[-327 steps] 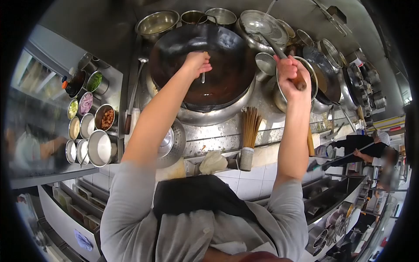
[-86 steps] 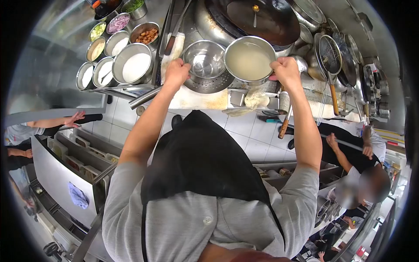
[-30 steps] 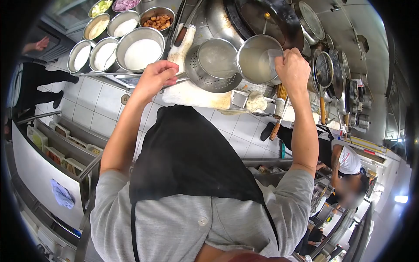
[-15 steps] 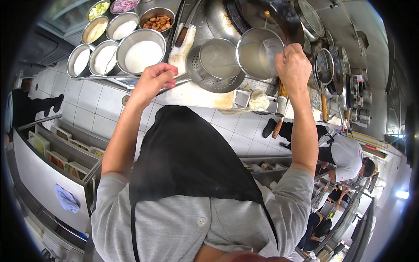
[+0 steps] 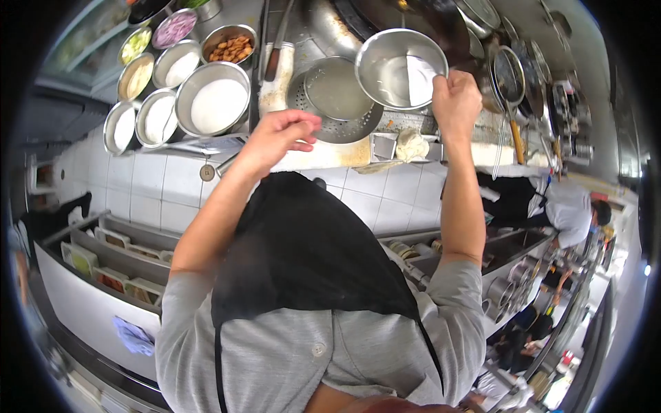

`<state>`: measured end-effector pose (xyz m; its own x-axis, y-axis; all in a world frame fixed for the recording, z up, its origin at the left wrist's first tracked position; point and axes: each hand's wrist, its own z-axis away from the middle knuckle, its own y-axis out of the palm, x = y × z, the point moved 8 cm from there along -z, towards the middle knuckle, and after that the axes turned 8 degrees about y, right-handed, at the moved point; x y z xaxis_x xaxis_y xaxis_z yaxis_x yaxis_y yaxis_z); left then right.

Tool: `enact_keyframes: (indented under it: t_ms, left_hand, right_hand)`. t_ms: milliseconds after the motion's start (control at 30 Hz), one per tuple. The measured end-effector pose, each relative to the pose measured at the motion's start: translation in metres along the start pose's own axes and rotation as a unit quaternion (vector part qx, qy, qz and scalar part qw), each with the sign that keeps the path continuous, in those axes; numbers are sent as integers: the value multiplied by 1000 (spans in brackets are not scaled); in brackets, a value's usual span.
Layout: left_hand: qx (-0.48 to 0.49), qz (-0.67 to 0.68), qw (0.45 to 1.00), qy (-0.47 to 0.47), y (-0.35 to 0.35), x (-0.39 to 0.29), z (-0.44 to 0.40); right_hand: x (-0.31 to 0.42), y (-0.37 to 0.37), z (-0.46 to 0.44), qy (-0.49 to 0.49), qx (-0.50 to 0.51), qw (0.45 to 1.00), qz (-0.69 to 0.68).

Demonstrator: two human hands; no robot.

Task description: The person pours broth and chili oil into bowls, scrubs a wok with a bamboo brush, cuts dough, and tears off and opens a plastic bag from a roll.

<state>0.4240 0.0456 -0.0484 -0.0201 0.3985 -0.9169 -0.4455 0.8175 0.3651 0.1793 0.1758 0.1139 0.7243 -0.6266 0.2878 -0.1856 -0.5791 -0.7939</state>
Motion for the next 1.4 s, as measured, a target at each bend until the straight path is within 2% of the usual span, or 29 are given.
enact_keyframes:
  t_ms: [33, 67, 100, 133, 167, 200, 233, 267, 400, 467, 500, 600, 667, 733, 833, 933, 1000, 1033, 1067, 1100, 1133, 1167, 1267, 1400]
  left_hand:
    - [14, 8, 1000, -4, 12, 0, -8]
    - [-10, 9, 1000, 7, 16, -3, -16]
    - [-26, 12, 999, 17, 25, -6, -24]
    - [-40, 16, 999, 25, 35, -8, -30]
    - [-58, 18, 998, 29, 42, -11, -35]
    - [-77, 14, 996, 34, 43, -9, -40]
    - [-68, 4, 997, 31, 42, -4, -45]
    - [-64, -6, 997, 30, 41, 0, -50]
    - [-114, -58, 991, 25, 42, -1, -51]
    - [-132, -65, 989, 25, 36, 5, -55]
    - [-141, -70, 987, 31, 35, 3, -55]
    - [-167, -96, 980, 44, 44, -2, -53]
    - [-174, -96, 979, 50, 41, 0, -51]
    - [-182, -87, 978, 60, 44, -1, -50]
    - [-235, -92, 967, 41, 59, -10, -46]
    - [-285, -93, 953, 50, 53, -21, -31]
    - [-321, -89, 940, 78, 50, -33, -16]
    - [-344, -80, 932, 82, 49, -40, -8]
    - [-375, -83, 919, 92, 61, -50, -3]
    - [-378, -76, 917, 105, 58, -56, 4]
    - [-396, -71, 908, 116, 42, -59, 17]
    - [-421, -74, 895, 126, 52, -67, 21]
    - [-442, -116, 879, 138, 68, -83, 32]
    - [-457, -115, 871, 141, 50, -81, 48]
  right_hand:
    - [-13, 1, 8, 52, 5, 999, -11]
    - [-30, 10, 19, 164, 54, 985, -29]
    - [-41, 13, 36, 176, -17, 978, -115]
    - [-58, 27, 51, 229, -16, 958, -174]
    - [-38, 9, 61, 163, -90, 966, -181]
    - [-29, 5, 70, 191, -67, 964, -175]
    - [-25, 7, 77, 173, -65, 956, -226]
    - [-26, 9, 85, 201, -55, 946, -248]
    - [-34, 7, 106, 185, -38, 931, -311]
    - [-48, 0, 109, 171, 49, 928, -329]
    - [-62, -19, 109, 162, 33, 932, -323]
    - [-184, -40, 135, 312, -44, 853, -416]
    - [-277, -59, 162, 444, -66, 799, -400]
    - [-381, -37, 196, 529, -67, 774, -342]
    - [-494, 32, 237, 635, -76, 645, -418]
    - [-581, 126, 267, 711, -67, 433, -550]
    - [-630, 189, 282, 677, -147, 334, -639]
    - [-664, 226, 296, 680, -136, 283, -662]
    - [-657, 208, 275, 682, -140, 323, -642]
    - [-694, 236, 275, 646, -129, 351, -666]
    - [-675, 223, 243, 587, -102, 336, -729]
    - [-680, 224, 227, 570, -82, 328, -749]
    - [-704, 227, 210, 583, -92, 324, -740]
    - [-724, 224, 199, 602, -123, 330, -717]
